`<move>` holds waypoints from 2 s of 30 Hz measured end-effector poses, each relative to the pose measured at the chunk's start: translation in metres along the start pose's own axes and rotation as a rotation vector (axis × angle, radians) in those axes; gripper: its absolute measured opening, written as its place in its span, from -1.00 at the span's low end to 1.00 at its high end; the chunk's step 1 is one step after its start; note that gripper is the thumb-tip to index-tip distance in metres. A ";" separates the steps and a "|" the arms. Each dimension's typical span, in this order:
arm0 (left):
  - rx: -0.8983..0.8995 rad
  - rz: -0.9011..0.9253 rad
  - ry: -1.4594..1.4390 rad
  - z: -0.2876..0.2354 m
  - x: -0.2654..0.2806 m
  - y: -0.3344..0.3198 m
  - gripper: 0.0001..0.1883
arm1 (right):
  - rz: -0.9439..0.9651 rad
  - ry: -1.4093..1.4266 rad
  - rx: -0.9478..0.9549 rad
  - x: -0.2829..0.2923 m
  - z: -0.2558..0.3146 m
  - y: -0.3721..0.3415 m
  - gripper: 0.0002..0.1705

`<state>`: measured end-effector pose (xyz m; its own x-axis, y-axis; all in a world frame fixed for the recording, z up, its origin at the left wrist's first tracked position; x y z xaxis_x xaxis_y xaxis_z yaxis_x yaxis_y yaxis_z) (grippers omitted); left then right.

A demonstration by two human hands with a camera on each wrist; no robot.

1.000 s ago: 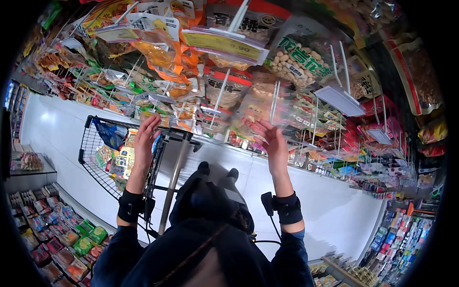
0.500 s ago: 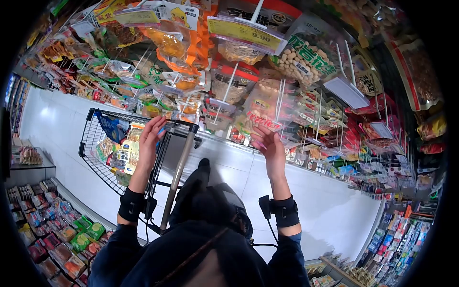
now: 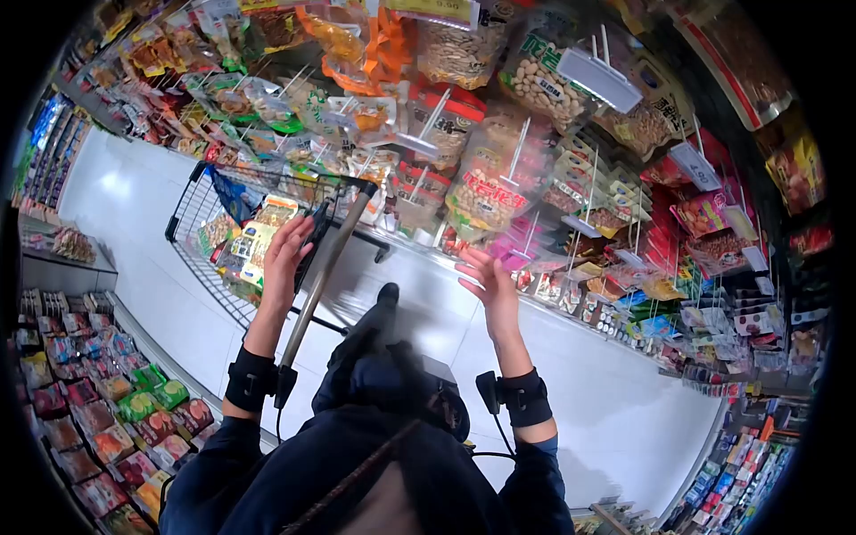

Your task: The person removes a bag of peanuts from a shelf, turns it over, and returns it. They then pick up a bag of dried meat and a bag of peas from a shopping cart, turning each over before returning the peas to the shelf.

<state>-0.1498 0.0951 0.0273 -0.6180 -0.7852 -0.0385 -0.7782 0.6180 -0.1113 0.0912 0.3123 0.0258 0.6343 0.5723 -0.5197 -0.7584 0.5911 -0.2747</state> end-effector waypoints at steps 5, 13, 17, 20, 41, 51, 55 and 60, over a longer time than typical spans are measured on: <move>0.008 -0.095 0.029 0.010 0.016 -0.052 -0.56 | 0.050 0.015 -0.055 -0.003 -0.028 -0.031 -0.35; 0.013 -0.263 0.050 0.015 0.069 -0.134 -0.57 | 0.156 -0.034 -0.171 -0.034 -0.070 -0.054 -0.41; 0.020 -0.373 0.064 0.011 0.103 -0.168 -0.59 | 0.221 -0.037 -0.194 -0.064 -0.086 -0.060 -0.44; 0.034 -0.452 0.058 0.008 0.127 -0.188 -0.63 | 0.270 -0.051 -0.224 -0.087 -0.098 -0.061 -0.48; 0.164 -0.290 0.073 0.042 0.367 -0.268 -0.61 | 0.394 -0.150 -0.366 -0.328 -0.280 -0.088 -0.64; 0.180 -0.307 0.008 0.043 0.440 -0.275 -0.66 | 0.357 -0.106 -0.341 -0.389 -0.320 -0.083 -0.59; 0.168 -0.282 0.009 0.049 0.446 -0.264 -0.64 | 0.346 -0.090 -0.353 -0.392 -0.328 -0.071 -0.58; 0.168 -0.252 0.017 0.050 0.444 -0.239 -0.64 | 0.318 -0.085 -0.357 -0.395 -0.328 -0.052 -0.55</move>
<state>-0.2325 -0.4032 -0.0126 -0.4110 -0.9112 0.0277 -0.8787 0.3879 -0.2782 -0.1686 -0.1308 -0.0198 0.3610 0.7461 -0.5594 -0.9114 0.1555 -0.3809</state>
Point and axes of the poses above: each hand's wrist, its own y-axis towards the middle knuckle, its own x-axis out of the back of the hand, z = x × y, the point moved 5 cm from there along y, towards the middle knuckle, and after that the axes turned 12 degrees about y, right-handed, at the moved point
